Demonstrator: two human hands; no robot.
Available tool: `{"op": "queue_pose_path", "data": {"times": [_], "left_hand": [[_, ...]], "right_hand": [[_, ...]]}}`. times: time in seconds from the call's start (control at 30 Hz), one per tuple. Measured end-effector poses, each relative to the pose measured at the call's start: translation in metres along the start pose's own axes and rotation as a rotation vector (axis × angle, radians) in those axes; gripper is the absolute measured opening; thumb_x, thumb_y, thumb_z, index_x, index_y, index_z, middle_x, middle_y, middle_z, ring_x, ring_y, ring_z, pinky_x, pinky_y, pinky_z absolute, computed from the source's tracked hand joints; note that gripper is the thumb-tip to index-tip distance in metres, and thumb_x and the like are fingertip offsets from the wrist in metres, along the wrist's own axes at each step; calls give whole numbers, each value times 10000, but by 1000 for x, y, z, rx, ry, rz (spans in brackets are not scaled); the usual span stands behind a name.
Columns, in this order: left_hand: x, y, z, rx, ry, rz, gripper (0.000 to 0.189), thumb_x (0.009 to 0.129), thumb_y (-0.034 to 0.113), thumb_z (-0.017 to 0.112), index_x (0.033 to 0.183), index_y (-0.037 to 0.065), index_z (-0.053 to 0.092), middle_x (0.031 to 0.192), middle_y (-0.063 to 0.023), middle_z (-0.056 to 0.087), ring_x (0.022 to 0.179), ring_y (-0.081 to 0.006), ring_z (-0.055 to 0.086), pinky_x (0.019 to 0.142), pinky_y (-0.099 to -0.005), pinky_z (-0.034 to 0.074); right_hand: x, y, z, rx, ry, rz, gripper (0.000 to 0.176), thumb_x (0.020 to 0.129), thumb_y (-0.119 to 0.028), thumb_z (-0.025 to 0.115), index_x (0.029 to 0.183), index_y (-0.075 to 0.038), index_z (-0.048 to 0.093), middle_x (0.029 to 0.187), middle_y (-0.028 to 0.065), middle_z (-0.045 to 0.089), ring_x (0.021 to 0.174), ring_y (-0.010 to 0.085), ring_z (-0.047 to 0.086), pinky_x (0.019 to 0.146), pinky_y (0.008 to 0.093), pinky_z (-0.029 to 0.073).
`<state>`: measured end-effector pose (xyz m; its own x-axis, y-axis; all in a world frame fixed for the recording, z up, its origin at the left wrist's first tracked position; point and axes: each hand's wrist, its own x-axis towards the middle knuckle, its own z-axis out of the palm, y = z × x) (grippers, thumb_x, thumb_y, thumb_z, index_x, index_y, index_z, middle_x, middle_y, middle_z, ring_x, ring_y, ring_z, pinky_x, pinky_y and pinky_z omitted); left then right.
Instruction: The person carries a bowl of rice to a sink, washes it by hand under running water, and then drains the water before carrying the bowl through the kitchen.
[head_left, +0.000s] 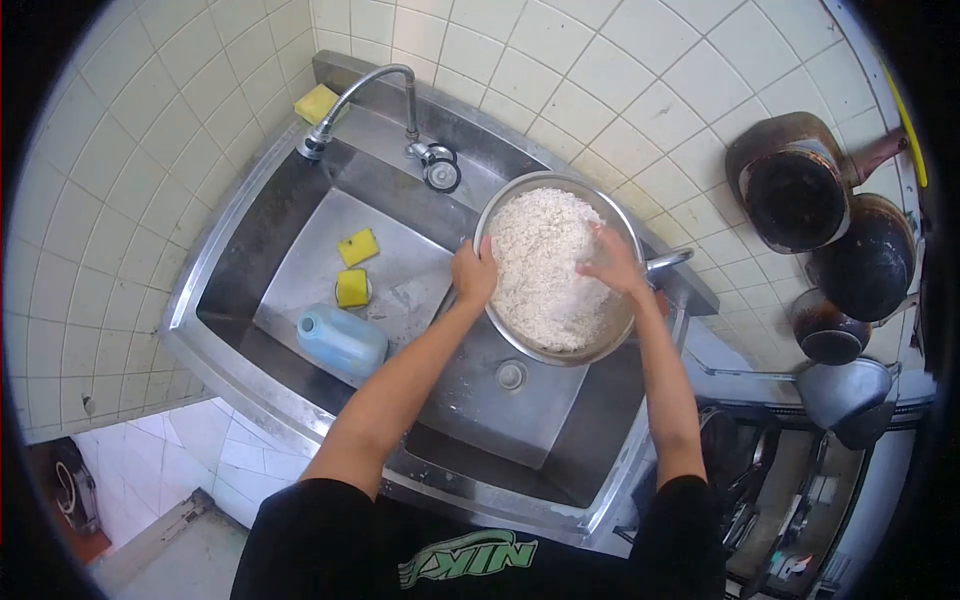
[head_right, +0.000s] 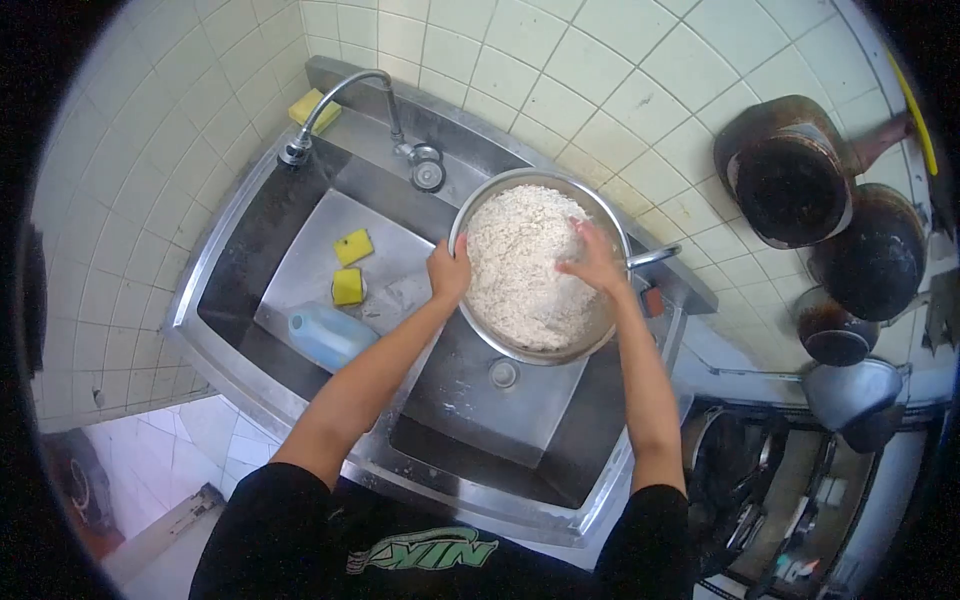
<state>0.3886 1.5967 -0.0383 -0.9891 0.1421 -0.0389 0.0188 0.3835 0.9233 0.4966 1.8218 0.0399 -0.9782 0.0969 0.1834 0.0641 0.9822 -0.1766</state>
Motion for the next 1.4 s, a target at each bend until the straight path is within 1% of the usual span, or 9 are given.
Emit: {"op": "queue_pose_path", "data": {"times": [0.17, 0.37, 0.67, 0.87, 0.97, 1.07, 1.13, 1.2, 1.4], "left_hand": [[51, 9, 0, 95, -197, 64, 396, 831, 349, 474, 821, -30, 586, 815, -245, 584, 820, -405, 545, 713, -461, 411], [84, 11, 7, 149, -303, 64, 435, 817, 409, 478, 884, -2, 605, 890, -227, 593, 882, -379, 553, 757, -440, 425], [79, 28, -4, 210, -337, 38, 450, 809, 436, 483, 909, 14, 606, 929, -217, 592, 891, -370, 559, 756, -443, 433], [91, 15, 4, 184, -332, 53, 472, 803, 443, 489, 949, 8, 597, 950, -214, 594, 915, -361, 558, 773, -426, 428], [105, -1, 11, 66, -478, 13, 491, 799, 461, 489, 949, 7, 600, 965, -214, 594, 922, -342, 566, 780, -416, 426], [91, -1, 5, -99, -591, -33, 458, 814, 399, 510, 987, -22, 557, 986, -212, 583, 934, -324, 562, 794, -398, 421], [50, -6, -7, -309, -276, 111, 400, 838, 304, 512, 1023, -50, 490, 992, -217, 551, 939, -317, 533, 819, -381, 397], [-1, -17, -5, -258, -6, 105, 351, 856, 232, 495, 1035, -64, 437, 971, -211, 516, 928, -322, 496, 832, -373, 370], [-89, -15, 16, -351, 216, -168, 344, 880, 263, 442, 995, -61, 438, 940, -226, 510, 875, -330, 500, 795, -383, 370]], "right_hand": [[5, 10, 18, -152, -493, 402, 889, 524, -418, 717, 1242, -11, 383, 1099, 236, 528, 1031, 336, 517, 871, 399, 413], [-8, 73, 106, 17, -724, 766, 578, 644, -371, 542, 1052, 39, 540, 1038, 256, 548, 967, 349, 539, 842, 404, 426], [-30, 24, 99, 1151, -61, 1543, 499, 842, -393, 339, 1153, -39, 501, 1050, 128, 584, 893, 300, 586, 761, 401, 480], [-29, 9, 84, 1792, 261, 1027, 501, 881, -382, 250, 1193, -49, 456, 1075, 125, 567, 861, 233, 596, 543, 340, 508], [-27, -5, 58, 1937, 397, 1136, 425, 892, -334, 288, 1138, -53, 490, 1014, 110, 590, 764, 213, 614, 425, 276, 484], [-43, 50, 93, 1978, 113, 924, 321, 898, -280, 329, 1009, -65, 540, 929, 103, 603, 744, 196, 611, 463, 298, 494], [-36, 52, 111, 1932, 279, 1068, 270, 898, -274, 356, 993, -56, 485, 899, 102, 559, 710, 223, 579, 501, 327, 497], [-14, 10, 89, 1516, 461, 1616, 299, 883, -327, 361, 1007, -79, 471, 931, 103, 519, 767, 244, 514, 549, 376, 480], [-22, 10, 77, 1996, 342, 1266, 280, 901, -311, 337, 1033, -81, 426, 868, 101, 506, 608, 195, 494, 440, 260, 412]]}}
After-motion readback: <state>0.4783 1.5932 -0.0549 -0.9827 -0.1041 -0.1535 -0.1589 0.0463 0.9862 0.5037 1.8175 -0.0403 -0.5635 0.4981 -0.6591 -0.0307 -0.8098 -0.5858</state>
